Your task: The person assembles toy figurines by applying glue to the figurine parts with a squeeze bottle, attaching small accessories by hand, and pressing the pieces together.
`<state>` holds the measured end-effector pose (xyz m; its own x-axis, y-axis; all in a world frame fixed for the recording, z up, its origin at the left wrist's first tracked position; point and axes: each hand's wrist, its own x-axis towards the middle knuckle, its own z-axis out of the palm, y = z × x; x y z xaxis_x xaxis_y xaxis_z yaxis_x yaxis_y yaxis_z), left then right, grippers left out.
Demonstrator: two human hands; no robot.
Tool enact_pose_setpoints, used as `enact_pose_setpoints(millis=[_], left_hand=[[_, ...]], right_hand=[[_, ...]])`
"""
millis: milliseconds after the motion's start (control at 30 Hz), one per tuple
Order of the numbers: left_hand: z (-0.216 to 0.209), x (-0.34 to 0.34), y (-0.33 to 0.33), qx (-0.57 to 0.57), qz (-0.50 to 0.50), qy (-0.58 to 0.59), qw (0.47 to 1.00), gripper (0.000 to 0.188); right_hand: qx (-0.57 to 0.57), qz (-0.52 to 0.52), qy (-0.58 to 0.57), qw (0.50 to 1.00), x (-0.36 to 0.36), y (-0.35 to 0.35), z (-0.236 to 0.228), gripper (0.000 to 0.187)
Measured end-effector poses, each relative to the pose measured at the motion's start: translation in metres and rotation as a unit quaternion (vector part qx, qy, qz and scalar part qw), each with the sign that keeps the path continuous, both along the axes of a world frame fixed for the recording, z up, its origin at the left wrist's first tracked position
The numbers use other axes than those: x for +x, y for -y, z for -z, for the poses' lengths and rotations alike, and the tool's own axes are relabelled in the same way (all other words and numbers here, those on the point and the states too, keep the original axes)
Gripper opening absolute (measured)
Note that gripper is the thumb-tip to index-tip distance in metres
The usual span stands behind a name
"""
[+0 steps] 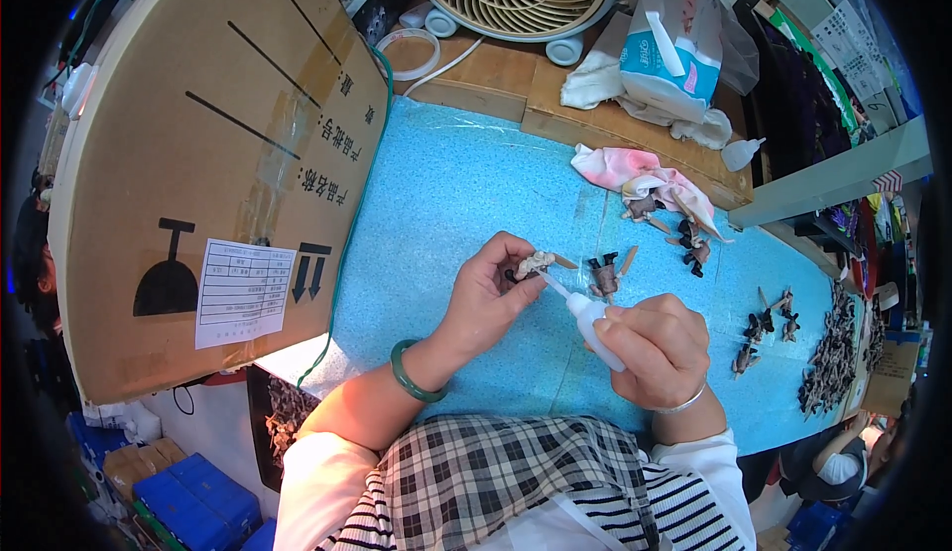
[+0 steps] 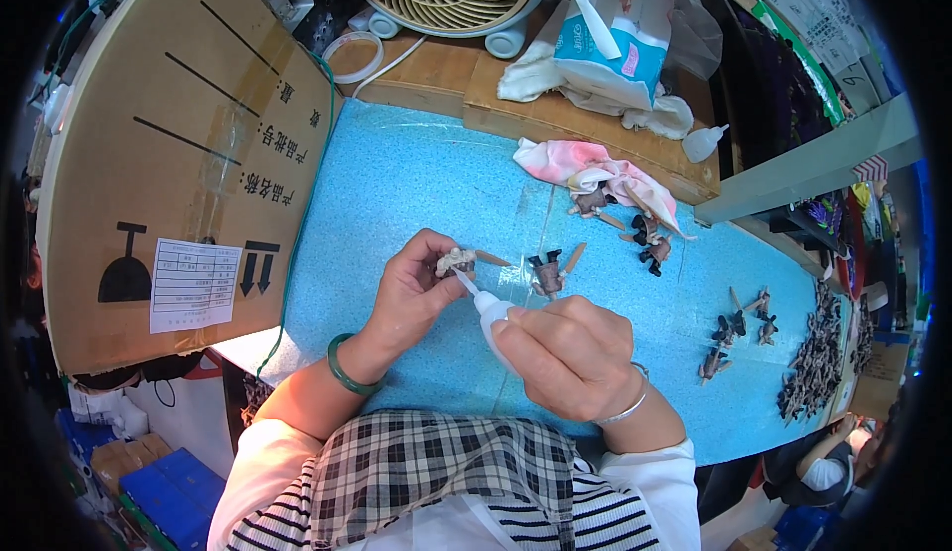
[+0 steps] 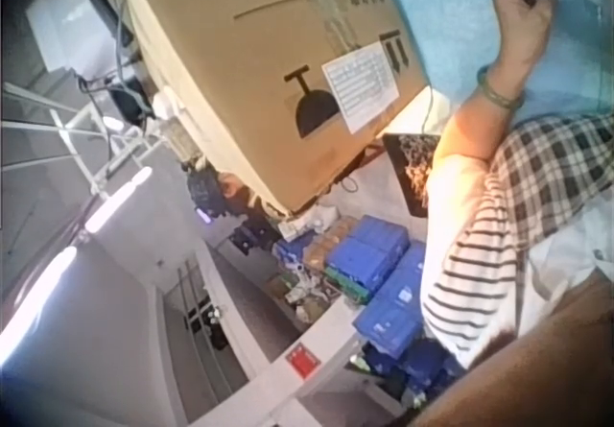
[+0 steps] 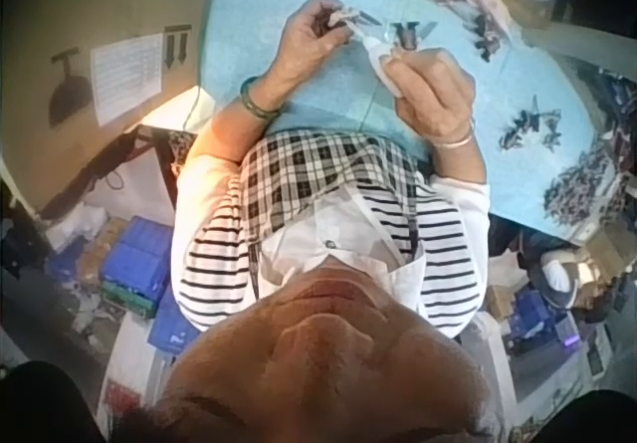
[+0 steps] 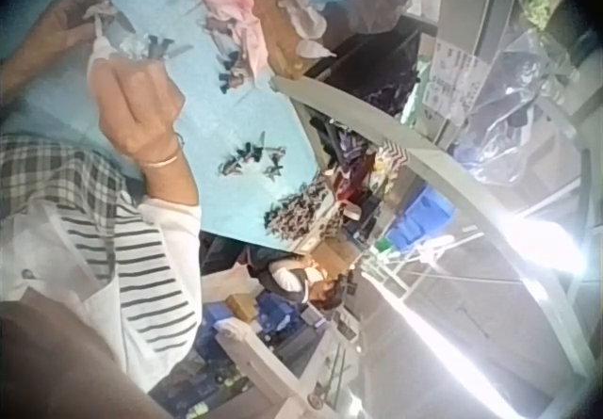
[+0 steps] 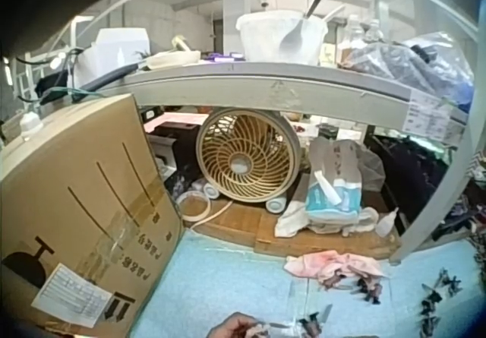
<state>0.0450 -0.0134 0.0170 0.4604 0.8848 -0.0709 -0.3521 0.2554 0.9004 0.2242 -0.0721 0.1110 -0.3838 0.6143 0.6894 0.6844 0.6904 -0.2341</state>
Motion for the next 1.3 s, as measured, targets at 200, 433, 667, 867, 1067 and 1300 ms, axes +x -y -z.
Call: enact_pose_setpoints(millis=[200, 433, 667, 867, 1067, 1300], left_hand=[[-0.002, -0.001, -0.004, -0.017, -0.011, -0.019, 1.0, 0.021], [0.004, -0.001, -0.009, 0.026, -0.033, -0.045, 0.998, 0.02], [0.022, -0.009, -0.033, 0.052, -0.119, -0.057, 0.99, 0.016], [0.018, -0.011, -0.04, 0.054, -0.143, -0.06, 0.986, 0.015], [0.023, -0.007, -0.039, 0.088, -0.139, -0.065, 0.984, 0.014], [0.028, -0.009, -0.036, 0.085, -0.138, -0.065, 0.985, 0.015]], right_hand=[[0.015, 0.036, -0.059, 0.997, 0.006, 0.001, 0.0, 0.038], [-0.124, 0.089, -0.519, 0.841, 0.024, -0.007, 0.007, 0.042], [-0.315, -0.096, -0.723, 0.607, 0.047, -0.023, 0.022, 0.048], [-0.393, 0.023, -0.634, 0.666, 0.046, -0.015, 0.058, 0.038], [-0.313, 0.182, -0.307, 0.88, 0.047, -0.062, 0.087, 0.028], [-0.253, 0.263, -0.028, 0.931, 0.029, -0.063, 0.077, 0.029]])
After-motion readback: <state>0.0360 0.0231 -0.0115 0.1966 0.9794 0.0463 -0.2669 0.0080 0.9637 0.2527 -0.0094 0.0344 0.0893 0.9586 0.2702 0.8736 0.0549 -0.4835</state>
